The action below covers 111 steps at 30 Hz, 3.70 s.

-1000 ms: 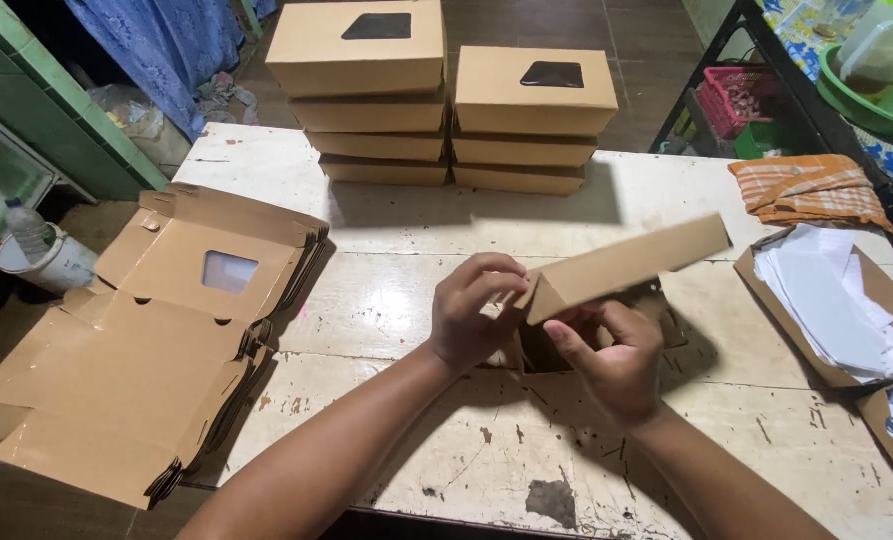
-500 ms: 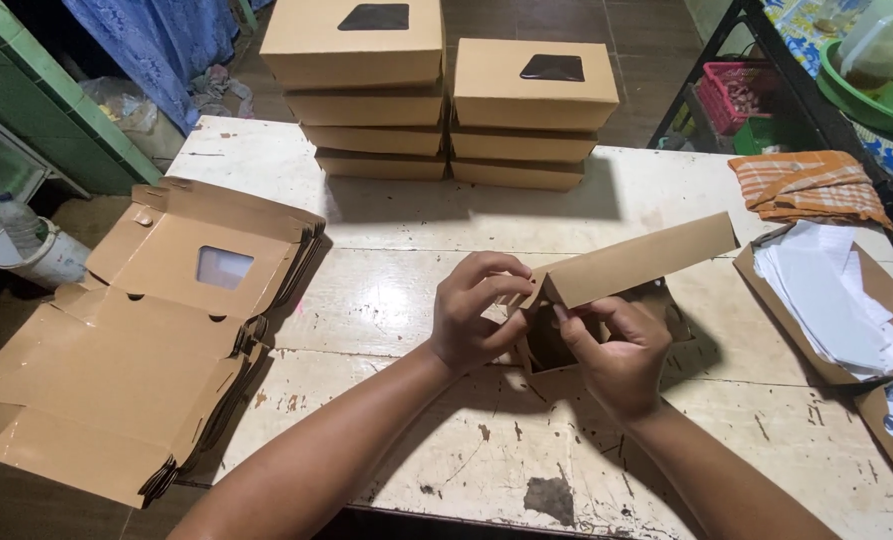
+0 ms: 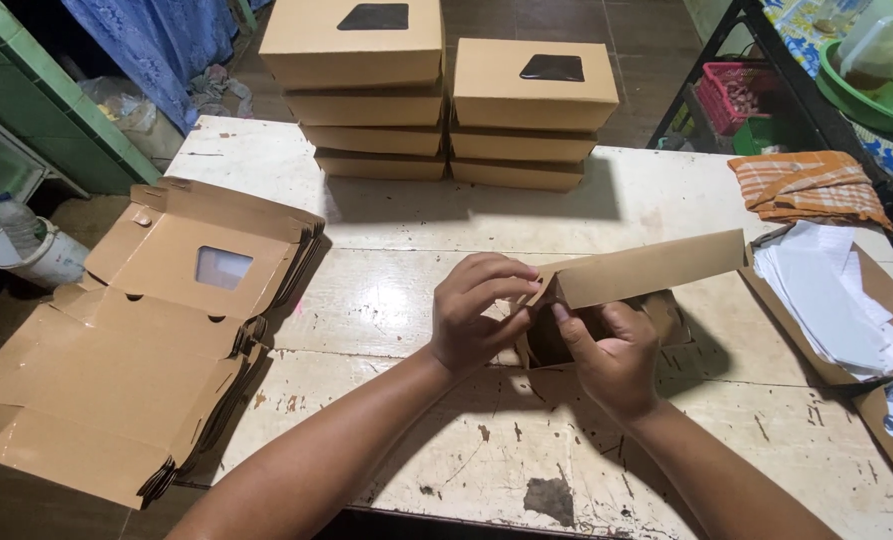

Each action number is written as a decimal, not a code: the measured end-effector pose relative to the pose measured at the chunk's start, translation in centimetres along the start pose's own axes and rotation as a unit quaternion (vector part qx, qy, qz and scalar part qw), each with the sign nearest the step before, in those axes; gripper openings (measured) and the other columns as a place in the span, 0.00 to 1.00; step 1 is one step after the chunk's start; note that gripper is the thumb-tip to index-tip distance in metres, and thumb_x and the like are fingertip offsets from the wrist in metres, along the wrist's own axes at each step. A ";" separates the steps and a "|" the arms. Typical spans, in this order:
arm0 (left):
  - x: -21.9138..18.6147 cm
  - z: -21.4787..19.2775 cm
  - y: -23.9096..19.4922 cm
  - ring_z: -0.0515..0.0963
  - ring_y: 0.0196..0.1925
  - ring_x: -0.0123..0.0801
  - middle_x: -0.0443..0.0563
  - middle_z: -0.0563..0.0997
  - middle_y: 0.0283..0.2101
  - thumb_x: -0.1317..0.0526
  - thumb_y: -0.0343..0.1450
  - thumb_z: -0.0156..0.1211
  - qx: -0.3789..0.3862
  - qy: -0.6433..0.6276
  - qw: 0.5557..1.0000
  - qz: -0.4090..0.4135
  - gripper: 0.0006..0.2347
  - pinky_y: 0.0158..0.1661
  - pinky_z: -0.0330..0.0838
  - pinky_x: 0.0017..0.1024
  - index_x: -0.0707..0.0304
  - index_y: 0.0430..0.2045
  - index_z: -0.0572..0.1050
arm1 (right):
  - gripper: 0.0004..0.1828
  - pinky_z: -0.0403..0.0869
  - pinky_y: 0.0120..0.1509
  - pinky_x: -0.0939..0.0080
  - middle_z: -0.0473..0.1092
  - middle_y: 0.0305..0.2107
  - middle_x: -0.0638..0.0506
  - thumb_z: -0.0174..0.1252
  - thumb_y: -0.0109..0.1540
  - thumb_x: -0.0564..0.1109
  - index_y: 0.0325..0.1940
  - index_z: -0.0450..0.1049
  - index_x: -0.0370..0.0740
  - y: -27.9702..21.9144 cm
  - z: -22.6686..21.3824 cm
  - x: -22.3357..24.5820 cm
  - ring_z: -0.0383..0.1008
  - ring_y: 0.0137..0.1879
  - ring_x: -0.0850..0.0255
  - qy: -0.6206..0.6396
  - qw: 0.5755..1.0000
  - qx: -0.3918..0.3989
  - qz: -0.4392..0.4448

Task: Assembling a cardboard food box by folding along pre-scored lines and tucking in tabs, then adding a paper liner.

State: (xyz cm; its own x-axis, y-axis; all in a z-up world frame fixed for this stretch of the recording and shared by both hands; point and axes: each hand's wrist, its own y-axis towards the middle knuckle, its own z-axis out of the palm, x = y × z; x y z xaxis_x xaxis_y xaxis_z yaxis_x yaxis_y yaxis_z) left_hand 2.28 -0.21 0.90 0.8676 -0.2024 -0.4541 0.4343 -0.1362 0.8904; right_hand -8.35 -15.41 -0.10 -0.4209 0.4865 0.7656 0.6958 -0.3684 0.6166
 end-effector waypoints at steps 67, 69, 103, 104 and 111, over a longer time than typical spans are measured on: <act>-1.2 0.8 0.0 0.86 0.45 0.51 0.54 0.86 0.45 0.70 0.63 0.74 0.049 -0.044 0.998 -0.006 0.08 0.45 0.81 0.45 0.58 0.32 0.84 | 0.08 0.76 0.43 0.54 0.78 0.25 0.41 0.70 0.57 0.36 0.37 0.81 0.28 0.1 0.5 3.5 0.73 0.39 0.65 0.043 0.997 -0.044 0.039; -0.7 1.0 -0.4 0.85 0.47 0.54 0.57 0.85 0.46 0.65 0.63 0.75 0.046 -0.095 0.994 -0.030 0.14 0.45 0.80 0.49 0.62 0.41 0.80 | 0.06 0.72 0.37 0.62 0.77 0.21 0.42 0.71 0.57 0.37 0.33 0.81 0.29 -1.4 -0.8 -0.2 0.69 0.40 0.70 -0.019 0.997 -0.063 0.027; 4.7 -2.1 1.3 0.75 0.47 0.40 0.56 0.78 0.45 0.76 0.59 0.53 0.128 -0.163 0.870 -0.448 0.37 0.50 0.76 0.46 0.61 0.69 0.63 | 0.19 0.77 0.33 0.48 0.76 0.31 0.40 0.66 0.50 0.29 0.46 0.79 0.31 6.0 -2.9 -3.2 0.75 0.35 0.54 0.059 0.942 0.072 0.321; 4.7 -2.0 1.6 0.77 0.47 0.37 0.53 0.79 0.44 0.76 0.60 0.56 0.112 -0.143 0.877 -0.444 0.32 0.49 0.76 0.41 0.58 0.64 0.68 | 0.16 0.76 0.33 0.53 0.76 0.29 0.41 0.65 0.52 0.28 0.43 0.79 0.31 5.7 -2.3 -2.8 0.76 0.35 0.55 0.085 0.946 0.043 0.311; 2.8 -1.5 2.8 0.75 0.41 0.29 0.46 0.79 0.34 0.79 0.63 0.58 0.033 -0.118 0.905 -0.408 0.19 0.46 0.73 0.31 0.58 0.44 0.80 | 0.13 0.75 0.37 0.54 0.74 0.29 0.40 0.66 0.53 0.32 0.43 0.79 0.29 4.9 -1.9 -5.2 0.75 0.36 0.54 0.087 0.942 -0.011 0.324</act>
State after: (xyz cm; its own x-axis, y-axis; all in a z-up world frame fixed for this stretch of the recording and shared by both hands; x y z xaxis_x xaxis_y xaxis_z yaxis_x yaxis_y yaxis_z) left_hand 6.24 0.31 2.17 0.1847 -0.2091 -0.9603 0.8850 -0.3896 0.2550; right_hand -3.78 -21.24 -0.72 -0.0021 0.0166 0.9999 0.8278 -0.5609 0.0111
